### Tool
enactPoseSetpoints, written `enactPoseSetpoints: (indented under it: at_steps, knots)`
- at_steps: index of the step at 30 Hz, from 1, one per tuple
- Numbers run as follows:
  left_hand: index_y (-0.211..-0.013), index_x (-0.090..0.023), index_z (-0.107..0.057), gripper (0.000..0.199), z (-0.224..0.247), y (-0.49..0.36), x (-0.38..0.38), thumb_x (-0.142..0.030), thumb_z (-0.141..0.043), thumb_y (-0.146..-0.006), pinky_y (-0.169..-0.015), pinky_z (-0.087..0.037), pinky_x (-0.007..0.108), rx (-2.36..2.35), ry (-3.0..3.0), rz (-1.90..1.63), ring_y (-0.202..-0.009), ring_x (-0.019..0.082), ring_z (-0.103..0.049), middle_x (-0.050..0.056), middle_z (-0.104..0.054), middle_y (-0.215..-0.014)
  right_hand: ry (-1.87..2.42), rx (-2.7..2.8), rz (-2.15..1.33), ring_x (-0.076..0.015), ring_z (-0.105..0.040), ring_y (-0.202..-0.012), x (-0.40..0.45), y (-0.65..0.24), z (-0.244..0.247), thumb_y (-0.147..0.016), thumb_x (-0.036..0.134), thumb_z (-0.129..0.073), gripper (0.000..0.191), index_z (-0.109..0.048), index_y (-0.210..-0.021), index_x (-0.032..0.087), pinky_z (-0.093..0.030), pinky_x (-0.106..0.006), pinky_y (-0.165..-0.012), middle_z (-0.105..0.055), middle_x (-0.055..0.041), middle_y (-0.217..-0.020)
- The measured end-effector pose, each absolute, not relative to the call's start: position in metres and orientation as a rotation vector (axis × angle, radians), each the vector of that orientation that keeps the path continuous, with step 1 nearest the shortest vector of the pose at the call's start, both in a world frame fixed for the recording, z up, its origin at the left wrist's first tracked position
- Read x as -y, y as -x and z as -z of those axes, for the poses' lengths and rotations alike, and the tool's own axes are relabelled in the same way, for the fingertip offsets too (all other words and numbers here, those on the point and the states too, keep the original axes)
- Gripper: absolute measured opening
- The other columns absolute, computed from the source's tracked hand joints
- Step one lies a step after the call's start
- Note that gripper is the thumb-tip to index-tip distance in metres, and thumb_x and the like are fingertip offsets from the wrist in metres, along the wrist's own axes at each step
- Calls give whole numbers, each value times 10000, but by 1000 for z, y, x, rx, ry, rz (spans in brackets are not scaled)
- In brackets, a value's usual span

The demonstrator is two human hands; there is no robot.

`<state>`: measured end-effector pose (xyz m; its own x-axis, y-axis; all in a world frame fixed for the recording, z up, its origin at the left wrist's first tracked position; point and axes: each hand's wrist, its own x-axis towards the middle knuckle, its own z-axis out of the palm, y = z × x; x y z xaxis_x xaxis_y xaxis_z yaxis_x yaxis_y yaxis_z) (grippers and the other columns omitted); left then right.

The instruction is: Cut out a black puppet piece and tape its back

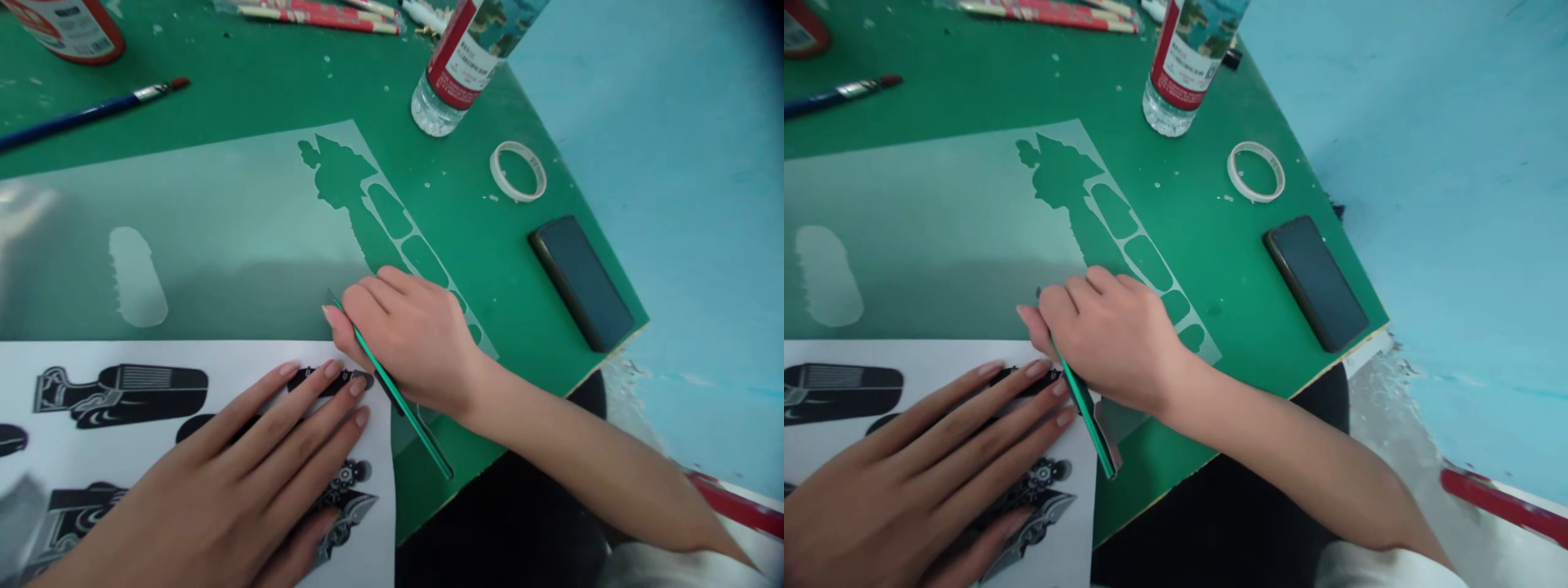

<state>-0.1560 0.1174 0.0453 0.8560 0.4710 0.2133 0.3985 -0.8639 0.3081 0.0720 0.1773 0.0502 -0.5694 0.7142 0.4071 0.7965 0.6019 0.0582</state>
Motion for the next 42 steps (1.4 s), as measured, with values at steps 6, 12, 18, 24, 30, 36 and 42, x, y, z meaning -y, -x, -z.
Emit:
enactPoseSetpoints:
  at_steps: [6, 12, 18, 24, 30, 36, 42]
  knots:
    - [-1594, -171, -446, 679, -48, 156, -120, -535, -532, -1028, -1352, -104, 429, -657, -2783, -400, -1577, 237, -337, 62, -417, -1684, 1243, 2486, 309, -189, -521, -687, -176, -70, -49, -1119, 303, -472, 355, -560, -790, 205, -358, -326, -636, -581, -1, -665]
    - [-1598, -164, -437, 695, -50, 154, -123, -567, -506, -1035, -1354, -96, 434, -655, -2776, -385, -1593, 251, -314, 51, -414, -1686, 1261, 2423, 252, -189, -523, -674, -176, -71, -48, -1132, 300, -435, 386, -568, -782, 205, -367, -328, -632, -589, -4, -658]
    - [-1602, -190, -439, 689, -48, 158, -119, -559, -515, -1026, -1342, -127, 433, -701, -2738, -399, -1594, 289, -329, 108, -364, -1707, 1268, 2401, 207, -181, -520, -655, -179, -73, -46, -1128, 282, -446, 377, -567, -778, 211, -374, -323, -650, -591, 4, -642]
    - [-1603, -181, -435, 674, -48, 157, -119, -531, -516, -1033, -1341, -136, 431, -709, -2721, -383, -1593, 299, -332, 118, -375, -1701, 1257, 2365, 191, -173, -513, -634, -180, -74, -45, -1124, 285, -457, 393, -564, -754, 210, -373, -317, -656, -598, 7, -633]
    - [-1576, -106, -456, 674, -48, 158, -116, -478, -565, -1024, -1352, -148, 461, -734, -2718, -486, -1592, 310, -328, 149, -380, -1695, 1260, 2370, 168, -164, -524, -629, -180, -74, -47, -1114, 256, -458, 380, -556, -751, 208, -371, -307, -656, -602, 11, -636]
    - [-1578, -29, -422, 728, -52, 158, -116, -374, -647, -978, -1341, -231, 500, -740, -2783, -581, -1549, 336, -398, 184, -471, -1633, 1274, 2402, 138, -161, -495, -600, -180, -74, -50, -1152, 292, -355, 455, -546, -748, 209, -362, -318, -623, -577, 11, -615]
    - [-1597, -12, -386, 781, -50, 160, -111, -365, -673, -962, -1356, -220, 486, -803, -2773, -561, -1554, 335, -392, 188, -487, -1621, 1275, 2399, 121, -163, -493, -596, -180, -75, -50, -1155, 312, -338, 470, -562, -757, 203, -373, -322, -630, -582, 9, -614]
